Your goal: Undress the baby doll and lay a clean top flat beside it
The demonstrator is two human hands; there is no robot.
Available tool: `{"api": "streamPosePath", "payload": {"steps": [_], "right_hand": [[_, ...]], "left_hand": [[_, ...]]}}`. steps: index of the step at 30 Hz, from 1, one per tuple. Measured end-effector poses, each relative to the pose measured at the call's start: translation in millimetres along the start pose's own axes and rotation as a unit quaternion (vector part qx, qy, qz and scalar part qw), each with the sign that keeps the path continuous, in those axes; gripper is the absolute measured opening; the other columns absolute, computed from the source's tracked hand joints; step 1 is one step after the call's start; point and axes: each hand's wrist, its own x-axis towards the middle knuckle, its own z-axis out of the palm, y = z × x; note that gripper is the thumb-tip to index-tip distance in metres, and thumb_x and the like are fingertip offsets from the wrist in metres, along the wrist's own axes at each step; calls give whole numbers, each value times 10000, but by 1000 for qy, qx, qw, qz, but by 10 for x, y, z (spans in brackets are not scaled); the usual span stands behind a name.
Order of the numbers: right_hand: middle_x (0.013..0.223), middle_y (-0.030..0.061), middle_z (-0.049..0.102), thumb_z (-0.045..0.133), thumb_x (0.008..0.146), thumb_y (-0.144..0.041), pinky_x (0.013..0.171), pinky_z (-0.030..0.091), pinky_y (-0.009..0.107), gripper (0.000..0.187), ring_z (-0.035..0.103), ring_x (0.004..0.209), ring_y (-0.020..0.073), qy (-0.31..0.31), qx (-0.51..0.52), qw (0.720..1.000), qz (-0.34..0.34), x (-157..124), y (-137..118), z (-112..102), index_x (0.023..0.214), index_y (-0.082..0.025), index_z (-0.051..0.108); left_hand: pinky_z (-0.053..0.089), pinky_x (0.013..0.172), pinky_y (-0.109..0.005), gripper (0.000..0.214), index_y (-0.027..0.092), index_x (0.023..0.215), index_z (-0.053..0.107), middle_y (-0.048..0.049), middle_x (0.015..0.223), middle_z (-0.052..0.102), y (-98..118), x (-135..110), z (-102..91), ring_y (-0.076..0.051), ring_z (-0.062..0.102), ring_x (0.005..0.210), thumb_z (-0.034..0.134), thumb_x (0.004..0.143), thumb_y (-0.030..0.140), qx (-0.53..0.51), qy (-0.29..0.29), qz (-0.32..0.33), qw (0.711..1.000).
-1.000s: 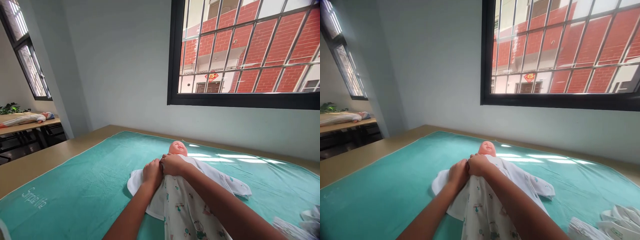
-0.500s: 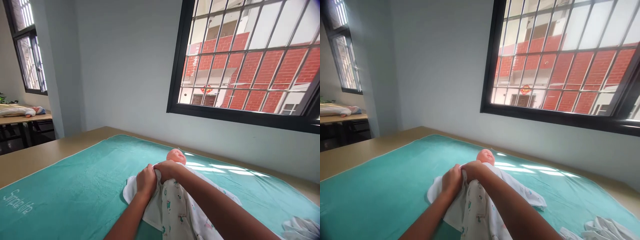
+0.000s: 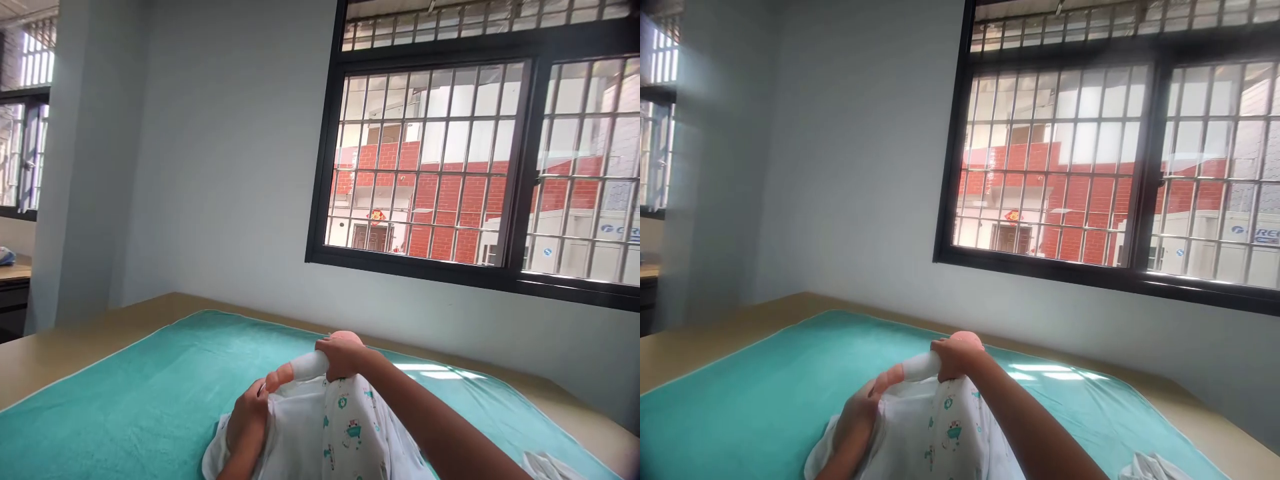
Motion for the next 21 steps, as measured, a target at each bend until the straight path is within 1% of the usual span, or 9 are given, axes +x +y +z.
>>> {"api": "streamPosePath", "payload": {"steps": [2,4,6,8,10,12,16,18,21], "right_hand": [[886,2,676,737,566,-349,608,445,312,400,654,818,255,17,-6,1000,-11,-32,40,20,947,-264,649],[944,20,688,726,584,-342,582,448,310,400,665,830,257,20,-2,999,-29,-28,0,91,968,-266,641],[991,24,699,741,564,-317,571,461,307,428,681,832,260,10,4,999,-37,24,-120,203,978,-272,640],[987,33,715,771,519,-294,615,497,335,467,695,838,287,0,4,999,-41,119,-291,342,970,-267,654],[1002,71,729,796,486,-306,679,525,399,524,700,869,342,-9,-1,999,-40,238,-468,484,993,-255,672],[1063,113,726,794,493,-365,715,535,451,599,692,923,385,-22,-10,999,-33,354,-607,614,1068,-251,671],[1134,119,713,740,551,-441,760,545,492,663,691,942,380,-50,-49,997,-17,513,-734,832,1180,-264,630],[1084,133,727,739,554,-450,754,547,496,652,697,906,380,-35,-81,996,-23,560,-776,946,1160,-231,643],[1002,112,748,708,598,-499,717,549,488,538,707,854,367,0,-128,991,-24,602,-896,1119,1067,-237,680]], "left_hand": [[470,818,-315,304,223,1007,675,-71,1054,729,-33,42,5,-258,657,998,452,865,374,-109,-10,13,994],[501,828,-318,353,183,1078,641,-78,1042,727,-73,100,13,-260,668,981,540,799,375,-240,-16,3,971],[535,794,-309,379,163,1087,622,-82,995,733,-131,182,18,-251,687,941,580,762,354,-371,-16,-34,928],[554,765,-295,296,174,1020,631,-81,937,738,-204,281,7,-230,703,889,588,753,295,-478,-18,-79,875],[560,729,-279,200,181,940,631,-75,838,731,-277,374,-28,-199,708,791,584,747,205,-548,-28,-125,826],[560,688,-272,154,186,883,622,-51,730,700,-333,438,-87,-173,693,685,574,745,140,-587,-31,-160,793],[565,635,-273,134,227,892,619,-1,681,658,-382,473,-247,-133,657,604,542,817,147,-639,1,-198,744],[566,618,-264,139,237,915,620,1,709,667,-390,476,-311,-122,656,607,533,847,153,-646,5,-209,734],[571,606,-261,143,213,921,618,-19,730,680,-399,496,-335,-128,664,615,532,849,124,-634,-8,-212,744]]}}
